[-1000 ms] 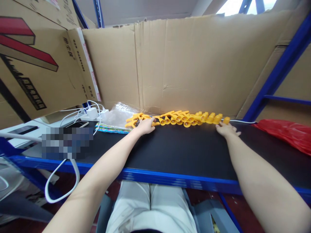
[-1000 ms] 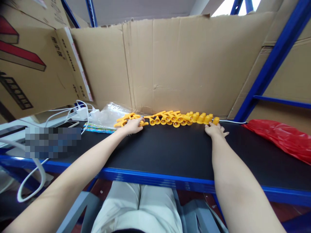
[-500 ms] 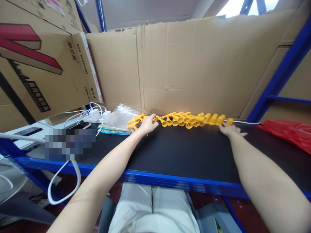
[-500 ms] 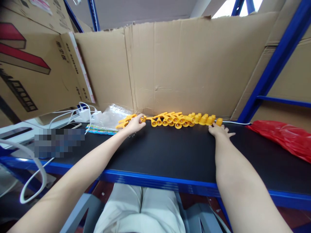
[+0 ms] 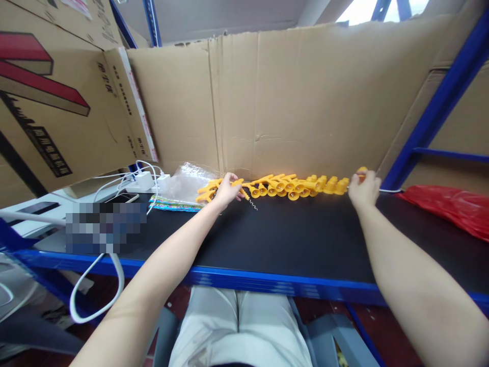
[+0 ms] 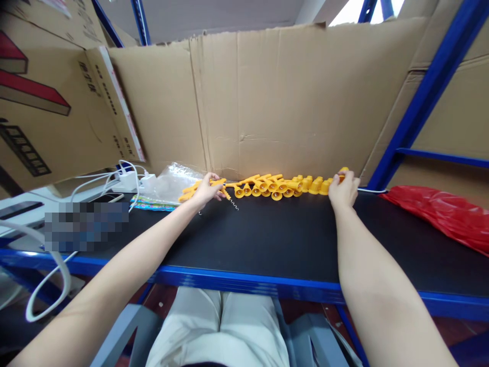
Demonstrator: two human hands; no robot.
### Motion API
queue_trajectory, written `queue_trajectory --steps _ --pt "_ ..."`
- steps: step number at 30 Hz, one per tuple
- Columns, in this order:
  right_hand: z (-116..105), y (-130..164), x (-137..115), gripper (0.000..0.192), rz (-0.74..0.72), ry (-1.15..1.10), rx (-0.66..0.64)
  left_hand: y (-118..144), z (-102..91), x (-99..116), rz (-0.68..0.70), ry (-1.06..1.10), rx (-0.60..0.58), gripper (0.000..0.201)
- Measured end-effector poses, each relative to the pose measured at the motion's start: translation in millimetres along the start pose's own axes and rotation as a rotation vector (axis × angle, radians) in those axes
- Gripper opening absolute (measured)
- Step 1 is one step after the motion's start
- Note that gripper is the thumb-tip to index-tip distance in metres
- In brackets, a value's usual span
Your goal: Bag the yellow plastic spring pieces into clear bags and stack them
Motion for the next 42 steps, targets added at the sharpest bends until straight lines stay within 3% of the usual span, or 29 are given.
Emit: queue_trajectory --steps 3,7,11,14,17,20,23,31,38,42 --pt "-11.9 -0.1 -33.7 0.019 -0.137 -0.092 0.101 2.2 3.8 5.5 0.009 -0.056 -0.060 0.039" --pt "-18.2 5.1 -83.5 0.032 -0.277 -0.189 0.122 6.5 9.0 12.4 0.065 -0.434 -0.153 0.028" --pt "-13.7 21.4 -132.5 0.040 -0.421 -0.332 -0.031 16.2 18.3 22.0 0.231 -0.867 -0.227 0.027" --pt "-9.6 45.5 -166.4 0.036 -0.529 -0.270 -0.198 21.4 23.2 19.8 0.232 -1.054 -0.302 0.030" --pt "4.5 76.1 -188.3 0.033 -0.598 -0.122 -0.510 22.2 23.1 16.1 0.186 -1.123 -0.341 0.031" --pt "23.7 104.2 -190.6 0.031 -0.640 0.063 -0.810 20.6 21.1 14.3 0.148 -1.120 -0.342 0.031" --pt "41.4 117.3 -180.4 0.028 -0.670 0.209 -0.967 19.1 19.5 12.1 0.107 -1.103 -0.340 0.030" --pt "51.1 117.7 -173.5 0.028 -0.704 0.246 -0.992 18.1 16.1 10.0 0.057 -1.091 -0.335 0.028" --pt "50.7 134.2 -188.9 0.028 -0.691 -0.062 -1.093 17.8 22.3 15.3 0.202 -1.080 -0.310 0.029" --pt "50.3 133.8 -192.2 0.027 -0.668 -0.238 -1.076 18.0 20.5 18.8 0.244 -1.088 -0.264 0.025"
Point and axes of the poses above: each hand's wrist, its own y-axis away from the middle knuckle, its own z-axis out of the palm, x = y × z, the point moved 7 cm from there along -y, towards the middle knuckle, and after that the axes turned 9 degrees about -x, right-handed, at the moved point
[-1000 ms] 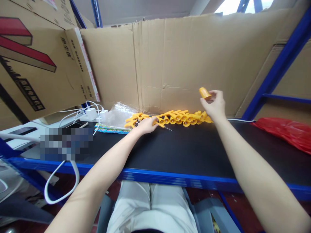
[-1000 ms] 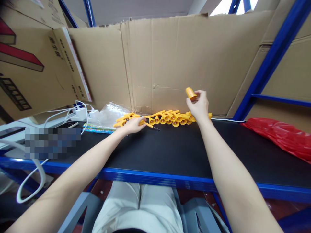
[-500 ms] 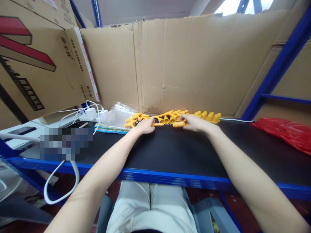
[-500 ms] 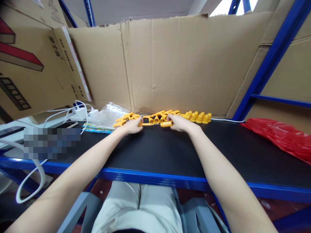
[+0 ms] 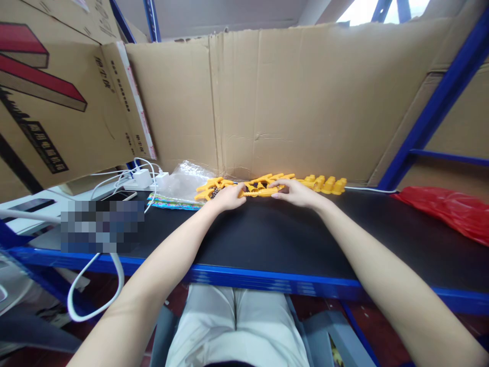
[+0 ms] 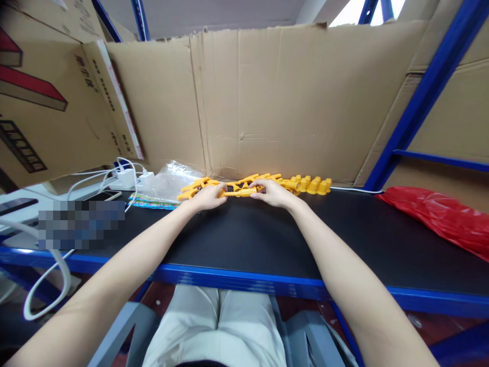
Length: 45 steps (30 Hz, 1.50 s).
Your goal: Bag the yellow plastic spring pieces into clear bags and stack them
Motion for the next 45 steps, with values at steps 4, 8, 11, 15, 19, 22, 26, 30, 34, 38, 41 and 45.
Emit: queue_trajectory --steps 4,8,11,15,19,22,26,30,34,38,41,45 --pt "-0.2 -3.1 7.6 0.029 -0.024 -0.286 0.078 3.5 -8.5 -2.2 -0.044 -0.012 0.055 0.026" --pt "5.2 -9.1 17.9 0.025 0.019 -0.461 0.122 5.6 -13.8 -1.7 -0.063 -0.020 0.083 0.026" --pt "6.4 -9.9 21.5 0.023 0.059 -0.483 0.133 5.6 -16.0 -1.9 -0.070 -0.036 0.112 0.028" --pt "7.5 -6.0 18.4 0.030 0.040 -0.563 0.064 5.1 -16.3 -3.3 -0.087 -0.066 0.115 0.029" --pt "8.2 -3.2 19.1 0.027 0.061 -0.617 0.047 6.2 -18.4 -2.9 -0.108 -0.080 0.134 0.029" --pt "13.2 -4.8 19.3 0.022 0.079 -0.663 0.011 7.4 -20.0 -3.1 -0.137 -0.069 0.145 0.030" --pt "17.0 -6.4 18.7 0.029 0.092 -0.703 0.014 9.1 -22.2 -1.7 -0.148 -0.057 0.158 0.029" --pt "20.6 -6.3 20.1 0.036 0.152 -0.690 0.010 10.8 -24.0 -0.9 -0.175 -0.056 0.158 0.029" --pt "20.1 -5.5 18.6 0.037 0.161 -0.682 0.005 11.0 -24.5 -1.2 -0.185 -0.051 0.154 0.029" --pt "17.6 -4.5 11.8 0.041 0.068 -0.692 -0.041 10.7 -24.7 -3.0 -0.182 -0.051 0.172 0.029" --pt "13.8 -3.9 8.2 0.048 0.015 -0.657 -0.029 11.2 -25.2 -2.3 -0.181 -0.039 0.183 0.029" --pt "12.7 -4.2 9.0 0.036 0.073 -0.605 0.007 11.6 -25.5 2.1 -0.175 -0.017 0.178 0.030"
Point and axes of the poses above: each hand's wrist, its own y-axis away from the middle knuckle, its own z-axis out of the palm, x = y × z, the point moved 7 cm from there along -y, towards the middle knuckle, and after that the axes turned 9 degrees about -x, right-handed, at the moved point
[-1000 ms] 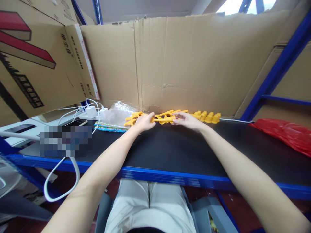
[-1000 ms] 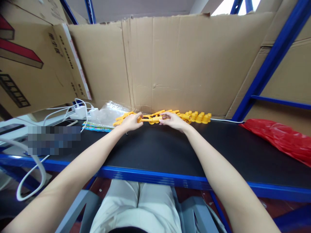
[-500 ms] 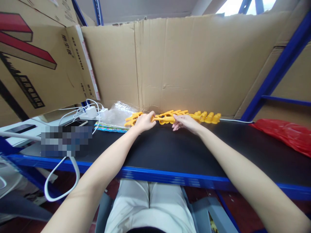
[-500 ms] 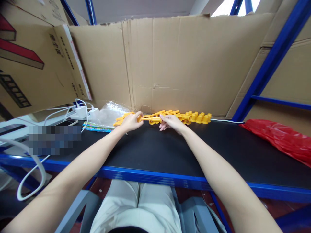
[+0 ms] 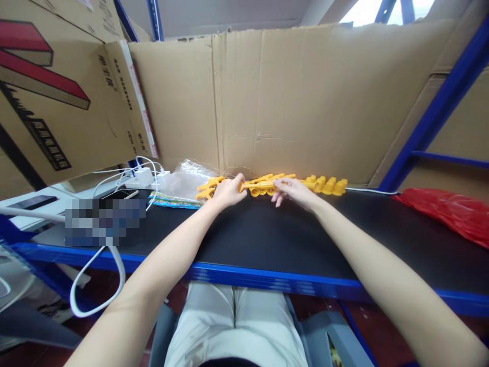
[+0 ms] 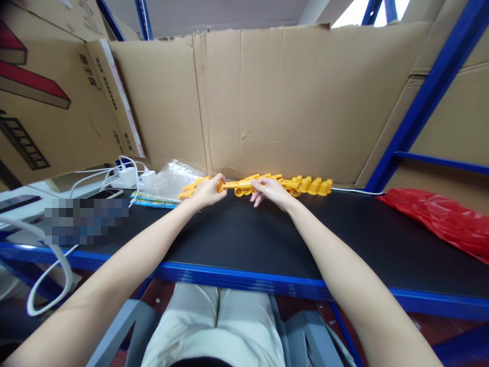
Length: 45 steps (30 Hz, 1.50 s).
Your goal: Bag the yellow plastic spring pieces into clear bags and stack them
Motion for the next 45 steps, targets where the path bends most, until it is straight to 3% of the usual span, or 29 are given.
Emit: queue_trajectory --steps 6,10,14,25,28,32,38,45 --pt "-2.3 -1.6 6.8 0.044 0.078 0.016 0.051 -1.4 1.7 1.4 0.025 -0.009 0.007 0.030" --pt "-3.7 -1.8 9.1 0.044 0.049 -0.012 0.025 -3.8 5.0 -2.7 0.024 -0.012 -0.003 0.031" --pt "-3.4 -1.1 7.8 0.060 0.001 -0.024 -0.003 -4.7 6.6 -4.6 0.028 -0.004 0.002 0.031" --pt "-7.2 -5.3 12.0 0.040 0.033 0.024 0.072 -2.9 4.0 -1.4 0.025 -0.018 -0.001 0.033" --pt "-10.0 -5.4 14.0 0.044 0.047 0.089 0.083 -2.9 4.1 -1.7 0.020 -0.025 -0.006 0.033" --pt "-7.2 -4.8 13.0 0.057 0.009 0.099 0.002 -3.6 5.5 -2.9 0.023 -0.016 -0.009 0.034" --pt "-8.5 -5.9 14.3 0.051 -0.043 0.085 0.001 -3.7 4.8 -2.7 0.053 0.004 -0.001 0.037" --pt "-7.6 -4.3 15.5 0.054 0.019 0.027 0.037 -2.3 2.8 -1.8 0.075 -0.001 0.011 0.037"
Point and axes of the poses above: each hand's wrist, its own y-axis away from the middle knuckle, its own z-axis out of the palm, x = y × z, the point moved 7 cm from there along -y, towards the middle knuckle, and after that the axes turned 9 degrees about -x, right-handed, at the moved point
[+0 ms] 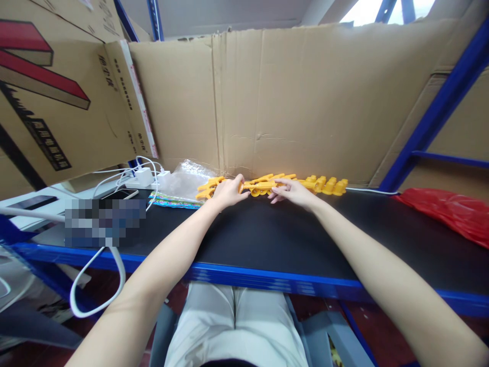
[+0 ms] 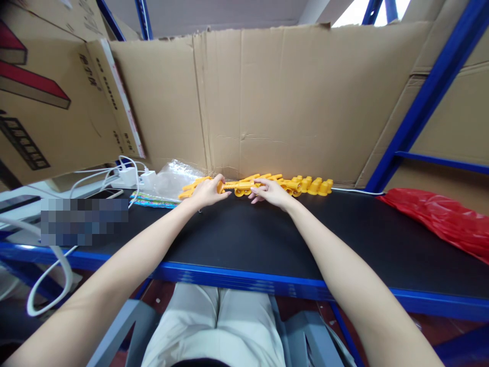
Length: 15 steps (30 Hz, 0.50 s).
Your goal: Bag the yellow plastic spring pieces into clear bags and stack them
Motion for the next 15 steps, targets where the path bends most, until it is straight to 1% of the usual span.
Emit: queue_trajectory --steps 6,11,15 --pt "2.3 0.7 -4.0 0.039 0.003 -0.005 -0.008 0.3 -1.5 3.2 -0.011 -0.009 -0.006 0.038" --pt "3.1 0.9 -2.6 0.040 0.053 0.006 0.020 0.3 -0.5 3.9 -0.020 -0.013 -0.023 0.038" --pt "4.0 0.9 -3.0 0.040 0.048 -0.001 -0.027 -0.7 1.4 2.4 -0.007 -0.010 -0.016 0.039"
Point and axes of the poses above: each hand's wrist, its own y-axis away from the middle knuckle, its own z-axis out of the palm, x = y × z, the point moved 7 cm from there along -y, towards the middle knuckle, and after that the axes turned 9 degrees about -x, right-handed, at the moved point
